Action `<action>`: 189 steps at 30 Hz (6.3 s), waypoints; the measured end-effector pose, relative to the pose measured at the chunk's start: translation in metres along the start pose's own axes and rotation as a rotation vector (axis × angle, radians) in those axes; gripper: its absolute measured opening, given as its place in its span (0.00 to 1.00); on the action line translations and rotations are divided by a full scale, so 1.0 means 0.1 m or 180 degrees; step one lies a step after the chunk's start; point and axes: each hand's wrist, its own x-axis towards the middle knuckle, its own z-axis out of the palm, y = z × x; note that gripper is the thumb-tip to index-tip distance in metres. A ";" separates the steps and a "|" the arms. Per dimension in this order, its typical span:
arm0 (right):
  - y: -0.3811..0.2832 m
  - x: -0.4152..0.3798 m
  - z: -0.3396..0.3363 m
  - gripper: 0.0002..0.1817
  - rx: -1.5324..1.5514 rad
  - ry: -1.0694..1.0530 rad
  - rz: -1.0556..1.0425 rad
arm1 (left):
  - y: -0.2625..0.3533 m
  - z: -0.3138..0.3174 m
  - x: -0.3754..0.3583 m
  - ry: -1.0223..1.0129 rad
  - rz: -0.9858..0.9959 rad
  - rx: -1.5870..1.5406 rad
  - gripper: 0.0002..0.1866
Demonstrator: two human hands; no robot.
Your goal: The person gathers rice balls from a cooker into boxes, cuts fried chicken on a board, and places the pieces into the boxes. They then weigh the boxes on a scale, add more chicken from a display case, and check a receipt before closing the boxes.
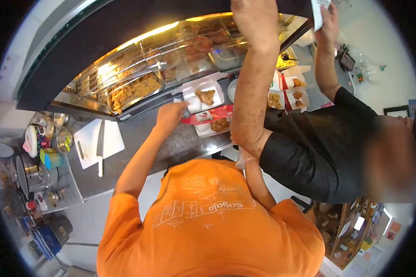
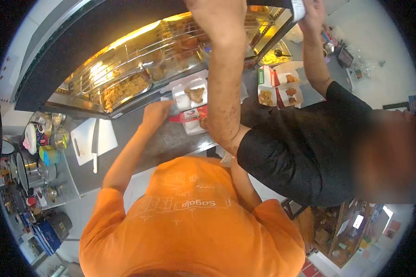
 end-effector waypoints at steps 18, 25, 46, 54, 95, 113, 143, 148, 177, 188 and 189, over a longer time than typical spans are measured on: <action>0.22 -0.71 0.00 0.19 0.0283 0.0511 -0.0053 | -0.32 0.92 1.04 -0.1075 -0.0032 0.0464 0.15; 0.35 -0.37 0.15 0.17 0.0445 0.0264 -0.0096 | 1.05 -1.72 0.89 0.1508 0.2067 -0.0217 0.12; 0.51 -0.10 0.79 0.11 -0.0113 -0.0957 0.0090 | 0.58 -3.62 -0.28 0.2118 0.0555 0.2057 0.39; 0.59 -0.13 1.28 0.14 -0.0366 -0.1029 0.0340 | -0.07 -4.12 -0.98 0.1878 0.0411 0.1528 0.38; 1.31 -1.72 0.98 0.14 0.0635 0.0214 -0.0080 | 0.60 -3.56 -0.81 0.1207 0.2379 0.0663 0.25; 0.84 -0.65 -0.34 0.14 0.1388 0.0531 -0.0189 | 1.97 -3.15 1.13 0.1051 0.2407 0.1175 0.27; 0.06 0.61 -1.65 0.14 0.0769 -0.0391 0.0236 | 0.62 -3.86 -0.59 0.1677 -0.0598 0.2771 0.36; 0.07 0.67 -1.81 0.15 0.0632 -0.0330 0.0125 | 1.06 -3.77 -0.20 0.2263 -0.0312 0.2899 0.32; -0.02 0.58 -1.75 0.17 0.0257 -0.0180 0.0139 | 1.46 -3.09 0.60 0.2348 0.0392 0.2566 0.29; -0.56 0.63 -0.59 0.18 0.0053 -0.0790 -0.0243 | 1.17 -3.12 0.50 0.2513 0.0478 0.2388 0.31; -0.53 0.61 -0.52 0.16 0.0112 -0.0902 -0.0305 | 1.17 -3.09 0.53 0.2548 0.0612 0.2239 0.30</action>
